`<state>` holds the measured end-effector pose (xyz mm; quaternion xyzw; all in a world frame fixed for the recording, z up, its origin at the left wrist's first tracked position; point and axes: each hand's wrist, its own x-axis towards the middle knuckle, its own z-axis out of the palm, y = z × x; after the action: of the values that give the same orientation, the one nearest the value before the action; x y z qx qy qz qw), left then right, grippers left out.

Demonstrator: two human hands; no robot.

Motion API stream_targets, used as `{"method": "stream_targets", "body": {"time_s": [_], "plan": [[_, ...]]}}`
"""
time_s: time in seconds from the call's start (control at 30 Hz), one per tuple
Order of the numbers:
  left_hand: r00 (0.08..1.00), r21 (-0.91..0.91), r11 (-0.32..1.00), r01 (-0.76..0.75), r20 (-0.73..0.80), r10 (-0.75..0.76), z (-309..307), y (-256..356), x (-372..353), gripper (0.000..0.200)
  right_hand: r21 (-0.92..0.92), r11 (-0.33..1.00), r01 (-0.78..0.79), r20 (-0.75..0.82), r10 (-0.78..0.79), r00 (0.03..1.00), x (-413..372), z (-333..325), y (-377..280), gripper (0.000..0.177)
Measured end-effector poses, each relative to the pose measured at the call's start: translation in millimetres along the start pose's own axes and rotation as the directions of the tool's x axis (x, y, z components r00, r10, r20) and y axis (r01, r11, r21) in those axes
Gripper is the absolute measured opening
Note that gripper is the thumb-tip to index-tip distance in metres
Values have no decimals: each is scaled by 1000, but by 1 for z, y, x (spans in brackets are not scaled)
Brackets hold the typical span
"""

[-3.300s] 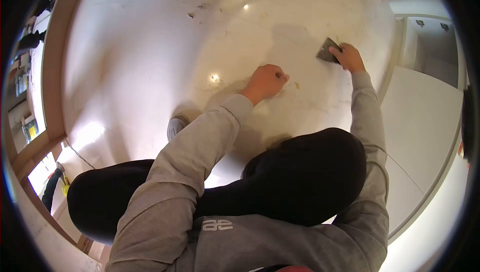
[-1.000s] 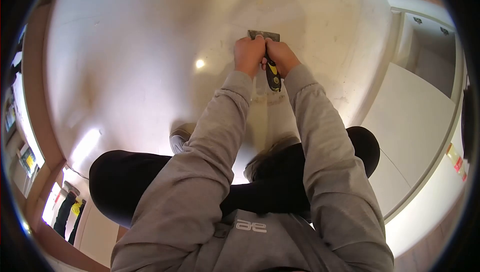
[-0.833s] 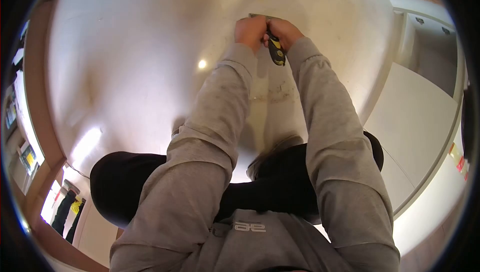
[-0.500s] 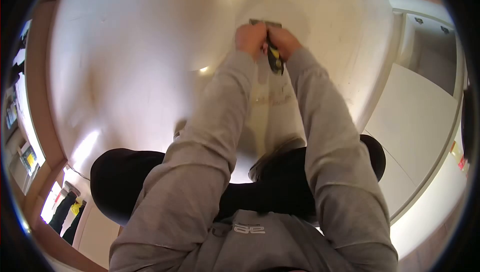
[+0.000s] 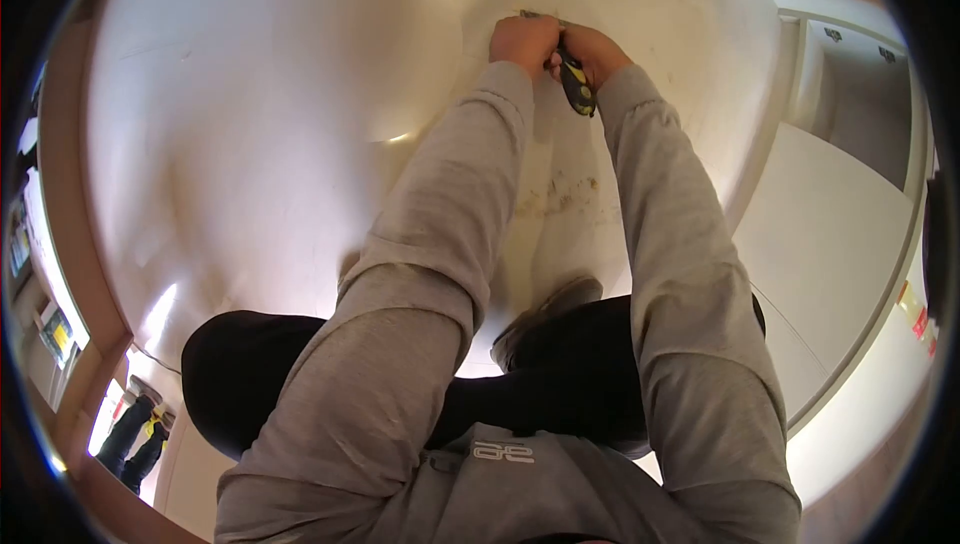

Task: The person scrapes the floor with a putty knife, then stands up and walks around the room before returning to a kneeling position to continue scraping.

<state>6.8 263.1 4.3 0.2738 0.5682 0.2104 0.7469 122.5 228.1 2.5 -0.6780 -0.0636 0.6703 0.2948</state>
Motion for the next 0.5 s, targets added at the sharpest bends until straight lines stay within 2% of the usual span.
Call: {"method": "stream_targets", "body": {"time_s": [0.03,0.07,0.1,0.13,0.17,0.2,0.23,0.27,0.3,0.4,0.43,0.47,0.5], "plan": [[997,58,998,8,82,-13,-1,-3,1,29,-198,964,178,117,-157,981,5,-6,10,25],[996,61,998,1,90,-6,-2,-15,5,29,-364,854,371,259,-290,921,10,-13,12,26],[980,408,892,-196,49,193,-6,-41,21,29,-244,955,167,48,-160,986,-5,0,13,26],[921,701,638,-317,68,383,-8,-59,34,29,-76,997,-29,-137,18,990,-21,13,16,27],[898,648,730,-220,-158,411,-1,-68,39,24,-84,996,13,-85,-20,996,-18,11,13,26],[903,649,733,-205,-164,398,-4,-61,36,24,-81,996,42,-36,-45,998,-15,8,14,25],[948,527,807,-268,-6,319,-7,-37,28,29,-71,996,61,47,-57,997,6,1,3,25],[953,387,872,-301,161,258,-7,-14,19,34,-57,995,83,132,-75,988,24,-4,-7,24],[998,-36,999,36,-52,-38,2,6,12,30,-84,996,2,31,1,1000,1,10,-29,23],[1000,-6,1000,14,6,-14,-3,-1,1,20,-90,995,53,-31,-56,998,-14,18,-12,22],[998,46,998,43,-45,-41,-2,-7,-4,22,-89,996,1,-91,-10,996,-17,18,1,20],[998,46,998,48,-53,-45,-5,-8,0,22,-89,996,-4,-85,-3,996,-13,17,0,20],[991,218,967,-133,25,130,-5,-10,7,23,-82,996,35,-23,-37,999,-7,12,-4,21]]}}
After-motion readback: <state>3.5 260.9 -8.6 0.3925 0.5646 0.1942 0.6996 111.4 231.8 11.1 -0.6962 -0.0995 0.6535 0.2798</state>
